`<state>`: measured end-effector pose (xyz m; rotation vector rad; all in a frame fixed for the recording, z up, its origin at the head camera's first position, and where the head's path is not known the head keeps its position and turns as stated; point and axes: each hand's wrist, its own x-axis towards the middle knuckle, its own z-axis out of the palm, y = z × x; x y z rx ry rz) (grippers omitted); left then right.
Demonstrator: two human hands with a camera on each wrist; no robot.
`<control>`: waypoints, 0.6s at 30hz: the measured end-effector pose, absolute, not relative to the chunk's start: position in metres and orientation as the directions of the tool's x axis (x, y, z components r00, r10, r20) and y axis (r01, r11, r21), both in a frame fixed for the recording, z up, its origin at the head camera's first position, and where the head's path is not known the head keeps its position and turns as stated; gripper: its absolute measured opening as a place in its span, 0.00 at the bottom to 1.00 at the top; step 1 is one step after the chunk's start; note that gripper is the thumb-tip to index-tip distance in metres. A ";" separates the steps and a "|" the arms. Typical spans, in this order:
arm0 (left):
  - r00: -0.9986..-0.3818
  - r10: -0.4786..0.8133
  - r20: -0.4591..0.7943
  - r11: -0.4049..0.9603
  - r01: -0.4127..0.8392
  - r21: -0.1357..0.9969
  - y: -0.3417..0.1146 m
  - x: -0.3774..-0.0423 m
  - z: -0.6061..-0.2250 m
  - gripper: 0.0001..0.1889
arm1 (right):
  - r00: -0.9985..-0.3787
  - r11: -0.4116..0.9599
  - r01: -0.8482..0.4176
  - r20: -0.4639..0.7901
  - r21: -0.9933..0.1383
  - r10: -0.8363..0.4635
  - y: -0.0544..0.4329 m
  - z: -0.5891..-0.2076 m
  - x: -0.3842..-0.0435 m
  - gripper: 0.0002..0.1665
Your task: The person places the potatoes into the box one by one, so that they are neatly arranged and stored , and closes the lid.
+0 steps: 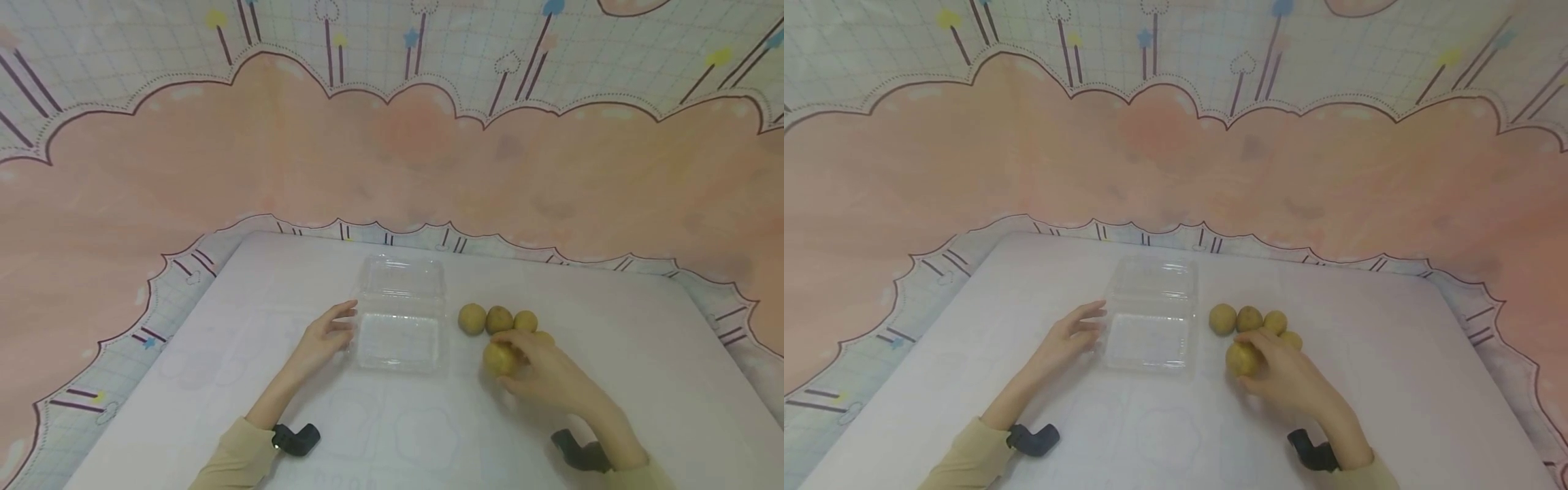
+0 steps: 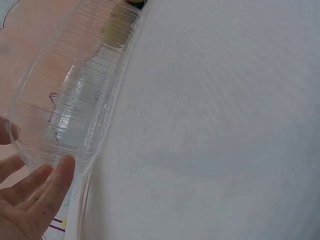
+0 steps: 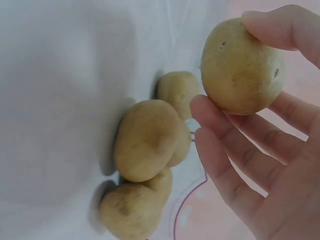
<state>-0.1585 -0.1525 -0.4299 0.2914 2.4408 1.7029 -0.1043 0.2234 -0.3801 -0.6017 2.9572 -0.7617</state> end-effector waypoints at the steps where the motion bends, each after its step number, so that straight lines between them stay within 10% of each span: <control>1: -0.970 0.241 -0.013 0.335 0.071 0.939 -0.152 -0.159 -0.430 0.30 | -0.918 0.798 -0.380 0.086 -0.467 -0.386 0.223 -0.380 -0.106 0.32; 18: -0.969 0.247 -0.016 0.328 0.068 0.942 -0.152 -0.157 -0.428 0.30 | -0.890 0.738 -0.435 0.120 -0.515 -0.441 0.204 -0.363 -0.122 0.31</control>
